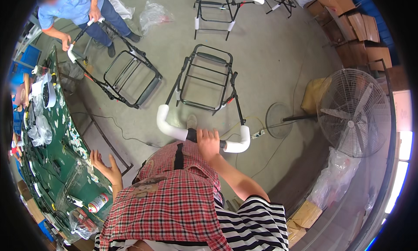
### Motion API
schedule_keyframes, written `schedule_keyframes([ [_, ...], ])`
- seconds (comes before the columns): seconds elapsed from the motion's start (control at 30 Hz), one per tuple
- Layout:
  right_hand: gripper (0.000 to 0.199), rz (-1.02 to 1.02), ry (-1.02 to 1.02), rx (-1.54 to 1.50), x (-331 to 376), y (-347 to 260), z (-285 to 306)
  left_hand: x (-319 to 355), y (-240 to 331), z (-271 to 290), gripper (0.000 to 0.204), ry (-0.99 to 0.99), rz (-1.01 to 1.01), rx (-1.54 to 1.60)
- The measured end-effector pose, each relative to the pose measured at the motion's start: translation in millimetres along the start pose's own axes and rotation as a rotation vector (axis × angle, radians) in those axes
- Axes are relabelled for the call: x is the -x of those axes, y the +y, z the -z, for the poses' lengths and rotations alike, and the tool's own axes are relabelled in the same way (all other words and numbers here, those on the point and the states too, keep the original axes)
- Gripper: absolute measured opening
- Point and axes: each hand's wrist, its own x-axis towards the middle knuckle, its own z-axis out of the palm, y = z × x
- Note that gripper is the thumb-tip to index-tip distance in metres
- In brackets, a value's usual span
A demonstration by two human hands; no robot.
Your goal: The person assembles a metal walker frame by attaching white foam handles to the frame, using a cordless drill to tighten screws and a spray can to apply lubricant or adhesive. The person handles the walker frame, foam handles, drill, and spray can throughout the process.
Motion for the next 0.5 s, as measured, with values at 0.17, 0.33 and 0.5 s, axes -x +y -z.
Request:
schedule_keyframes([
  [0.17,0.028,0.073,-0.655,-0.421,-44.4,16.3,21.1,0.5,-3.7,12.3,0.045,0.02,0.012,0.006],
  [0.33,0.022,0.001,-1.566,-1.255,-79.1,57.8,-1.7,7.6,-7.1,23.2,0.04,0.041,0.063,0.019],
  [0.5,0.022,-0.009,-1.096,-0.798,-65.2,33.5,18.9,28.7,-21.6,33.1,0.036,0.038,0.154,0.022],
])
